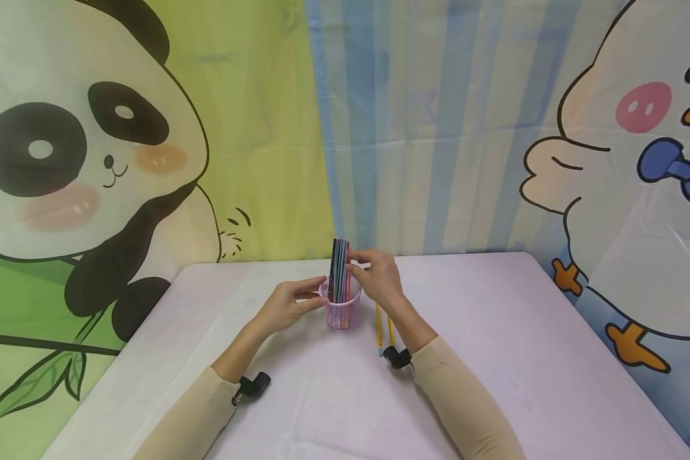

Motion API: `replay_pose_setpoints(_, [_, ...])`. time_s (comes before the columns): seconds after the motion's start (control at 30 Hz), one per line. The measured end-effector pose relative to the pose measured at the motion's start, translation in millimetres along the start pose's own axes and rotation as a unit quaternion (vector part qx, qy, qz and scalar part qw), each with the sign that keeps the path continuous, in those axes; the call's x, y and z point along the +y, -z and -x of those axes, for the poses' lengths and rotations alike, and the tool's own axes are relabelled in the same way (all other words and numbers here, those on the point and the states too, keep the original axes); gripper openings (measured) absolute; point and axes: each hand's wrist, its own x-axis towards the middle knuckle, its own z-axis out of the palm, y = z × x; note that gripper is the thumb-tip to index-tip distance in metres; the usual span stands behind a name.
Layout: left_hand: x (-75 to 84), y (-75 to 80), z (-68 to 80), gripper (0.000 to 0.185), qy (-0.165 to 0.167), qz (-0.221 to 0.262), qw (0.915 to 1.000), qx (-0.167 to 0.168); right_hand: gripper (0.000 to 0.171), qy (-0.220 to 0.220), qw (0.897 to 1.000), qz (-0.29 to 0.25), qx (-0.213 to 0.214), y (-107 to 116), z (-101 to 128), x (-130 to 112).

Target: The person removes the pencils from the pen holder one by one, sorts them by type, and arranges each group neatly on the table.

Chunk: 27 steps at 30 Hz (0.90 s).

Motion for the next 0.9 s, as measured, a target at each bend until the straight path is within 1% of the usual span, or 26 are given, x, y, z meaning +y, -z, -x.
replay_pose_setpoints(0.2, [0.1, 0.2, 0.4, 0.063, 0.0, -0.007, 1.0, -0.002, 0.019, 0.006, 1.0, 0.001, 0.007, -3.9, 1.0, 2.4])
replay_pose_setpoints(0.4, [0.4, 0.3, 0.6, 0.063, -0.004, -0.007, 1.0, -0.001, 0.018, -0.005, 1.0, 0.009, 0.014, -7.0, 1.5, 4.7])
replay_pose_setpoints(0.53, [0.7, 0.6, 0.9, 0.063, 0.0, -0.009, 1.0, -0.001, 0.016, -0.009, 1.0, 0.019, 0.019, -8.8, 1.8, 6.2])
replay_pose_setpoints(0.7, [1.4, 0.9, 1.3, 0.063, 0.006, -0.005, 1.0, -0.005, 0.013, -0.003, 1.0, 0.018, 0.017, -10.7, 2.2, 7.4])
replay_pose_setpoints(0.9, [0.7, 0.7, 0.8, 0.061, 0.002, 0.001, 1.0, -0.006, 0.014, -0.002, 1.0, 0.018, 0.015, -11.2, 2.4, 6.8])
